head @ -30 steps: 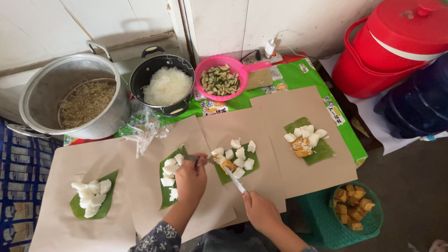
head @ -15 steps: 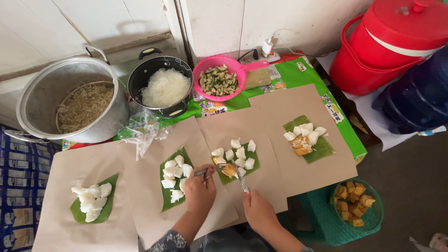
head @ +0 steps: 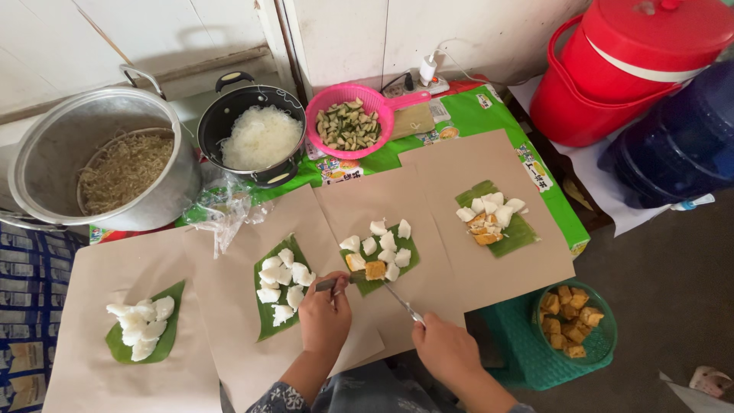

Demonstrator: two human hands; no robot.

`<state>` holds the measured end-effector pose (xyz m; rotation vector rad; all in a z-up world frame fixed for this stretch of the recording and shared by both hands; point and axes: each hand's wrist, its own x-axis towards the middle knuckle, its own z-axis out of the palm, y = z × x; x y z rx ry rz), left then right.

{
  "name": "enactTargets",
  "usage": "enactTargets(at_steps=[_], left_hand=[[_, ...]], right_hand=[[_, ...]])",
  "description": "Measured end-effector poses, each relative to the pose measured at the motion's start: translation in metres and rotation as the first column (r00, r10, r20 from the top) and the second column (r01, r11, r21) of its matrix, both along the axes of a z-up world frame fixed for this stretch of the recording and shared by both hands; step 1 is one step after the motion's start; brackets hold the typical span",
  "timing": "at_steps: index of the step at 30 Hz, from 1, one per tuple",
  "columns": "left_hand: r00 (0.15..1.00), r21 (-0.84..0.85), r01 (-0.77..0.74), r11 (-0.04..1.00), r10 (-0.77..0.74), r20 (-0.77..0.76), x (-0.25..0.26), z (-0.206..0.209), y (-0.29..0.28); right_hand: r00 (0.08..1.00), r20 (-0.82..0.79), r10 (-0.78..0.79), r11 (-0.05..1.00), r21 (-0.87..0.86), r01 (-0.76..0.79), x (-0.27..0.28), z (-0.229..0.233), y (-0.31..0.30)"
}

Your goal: The person assembles food portions on banana leaves placed on brown paper. They use a knife to cut fried tofu and add it to the leaves, then layer rice vermicelli, bean sprouts, and sliced cucumbers on top. The person folds the paper around the assembled food to create individual servings.

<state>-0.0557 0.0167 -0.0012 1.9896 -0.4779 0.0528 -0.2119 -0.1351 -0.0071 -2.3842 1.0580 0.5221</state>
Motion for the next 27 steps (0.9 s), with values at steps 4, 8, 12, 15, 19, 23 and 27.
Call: enactTargets(at_steps=[4,8,12,15,19,23,27], left_hand=[[0.993,-0.024,0.005,1.0,-0.002,0.12,0.005,0.008,0.001],[0.994,0.019,0.068,0.998,-0.069,0.079,0.009,0.007,-0.005],[0.985,0.039,0.073,0.997,-0.078,0.156,0.01,0.001,-0.012],[0.983,0.017,0.111,0.994,-0.112,0.143,0.008,-0.002,-0.01],[0.982,0.04,0.103,0.994,-0.108,0.152,0.008,-0.007,-0.011],[0.99,0.027,0.1,0.995,-0.102,0.102,0.012,-0.012,-0.013],[0.985,0.003,0.081,0.997,-0.08,0.15,0.014,-0.015,-0.014]], right_hand=[[0.998,0.06,-0.028,0.99,0.139,0.02,-0.003,-0.006,-0.008],[0.924,0.359,-0.135,0.97,0.239,0.048,0.017,-0.017,0.013],[0.946,0.146,-0.289,0.888,0.41,0.208,0.041,-0.015,0.035],[0.966,0.148,-0.213,0.943,0.291,0.164,0.047,-0.014,0.047],[0.972,0.191,-0.135,0.985,0.129,0.112,0.053,-0.028,0.052],[0.965,0.194,-0.178,0.975,0.168,0.146,0.071,-0.043,0.05],[0.959,0.204,-0.198,0.974,0.149,0.169,0.073,-0.041,0.053]])
